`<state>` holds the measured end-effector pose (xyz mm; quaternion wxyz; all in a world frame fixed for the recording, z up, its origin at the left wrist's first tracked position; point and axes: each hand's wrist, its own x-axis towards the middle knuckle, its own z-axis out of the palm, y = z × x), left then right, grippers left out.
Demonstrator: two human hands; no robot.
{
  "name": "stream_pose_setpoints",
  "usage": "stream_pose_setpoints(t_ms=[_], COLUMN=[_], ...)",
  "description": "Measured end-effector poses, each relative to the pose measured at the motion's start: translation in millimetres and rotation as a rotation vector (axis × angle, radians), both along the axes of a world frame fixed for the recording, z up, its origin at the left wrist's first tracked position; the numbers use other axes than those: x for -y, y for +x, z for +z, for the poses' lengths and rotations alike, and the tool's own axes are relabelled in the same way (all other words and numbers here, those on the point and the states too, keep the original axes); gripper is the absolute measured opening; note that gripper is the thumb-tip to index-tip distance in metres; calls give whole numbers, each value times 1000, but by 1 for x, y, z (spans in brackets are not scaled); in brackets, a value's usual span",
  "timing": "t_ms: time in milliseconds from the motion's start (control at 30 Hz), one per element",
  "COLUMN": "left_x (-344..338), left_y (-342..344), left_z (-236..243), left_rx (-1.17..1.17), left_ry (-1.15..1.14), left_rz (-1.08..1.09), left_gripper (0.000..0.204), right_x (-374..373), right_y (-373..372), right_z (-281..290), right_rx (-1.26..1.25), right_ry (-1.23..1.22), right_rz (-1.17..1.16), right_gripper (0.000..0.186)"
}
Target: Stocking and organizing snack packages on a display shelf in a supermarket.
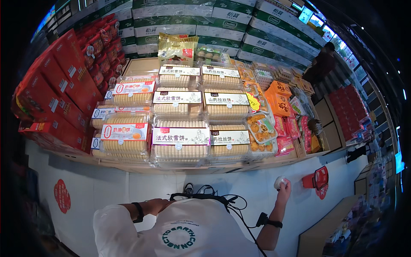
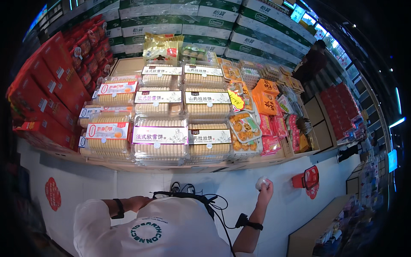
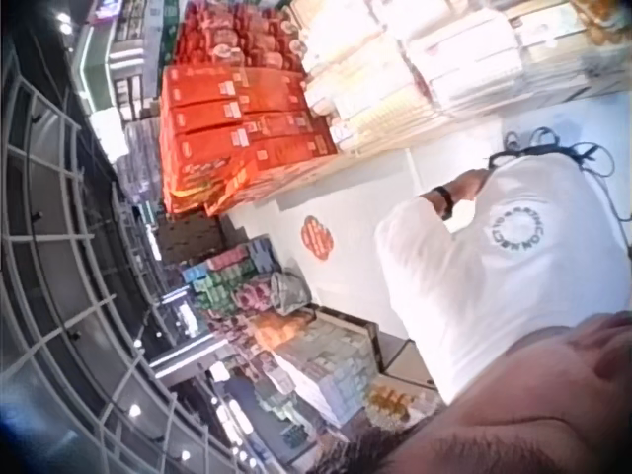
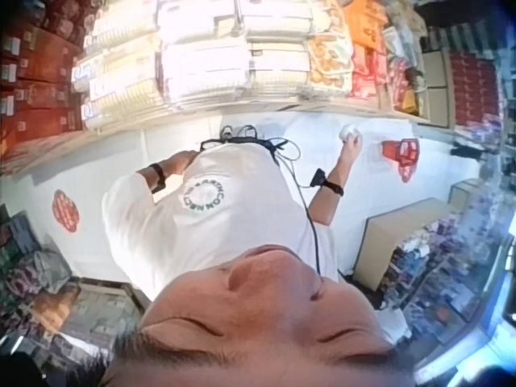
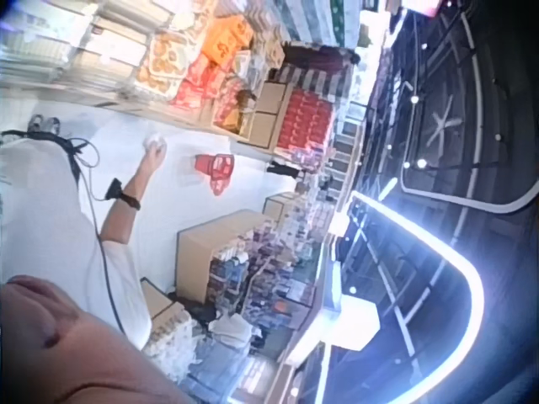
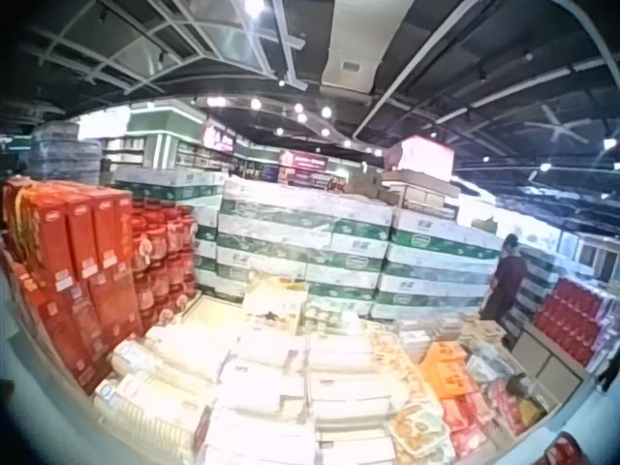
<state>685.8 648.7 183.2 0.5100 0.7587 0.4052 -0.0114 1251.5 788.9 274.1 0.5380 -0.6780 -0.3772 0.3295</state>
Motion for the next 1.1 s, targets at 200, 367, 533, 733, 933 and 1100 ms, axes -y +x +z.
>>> stream_pose_setpoints(t_ms=[200, 367, 533, 733, 933, 1100], left_x=[-20, 3, 16, 19, 5, -8], left_y=[-12, -27, -26, -28, -25, -30], left_z=[31, 8, 8, -8, 3, -23], left_rx=[-60, -115, -192, -206, -229, -209], left_ry=[-56, -221, -158, -175, -175, -64], left_rz=[26, 252, 294, 307, 266, 192], left_gripper=[57, 55, 56, 60, 60, 59], right_x=[-110, -194, -218, -226, -235, -219], right_y=[-68, -193, -292, -274, -199, -279], right_z=[-17, -4, -33, -24, -44, -37], right_rx=[268, 662, 895, 1020, 929, 869], right_ry=[58, 124, 353, 342, 268, 434], right_rz=[228, 476, 739, 764, 337, 713], right_gripper=[22, 23, 22, 20, 21, 19])
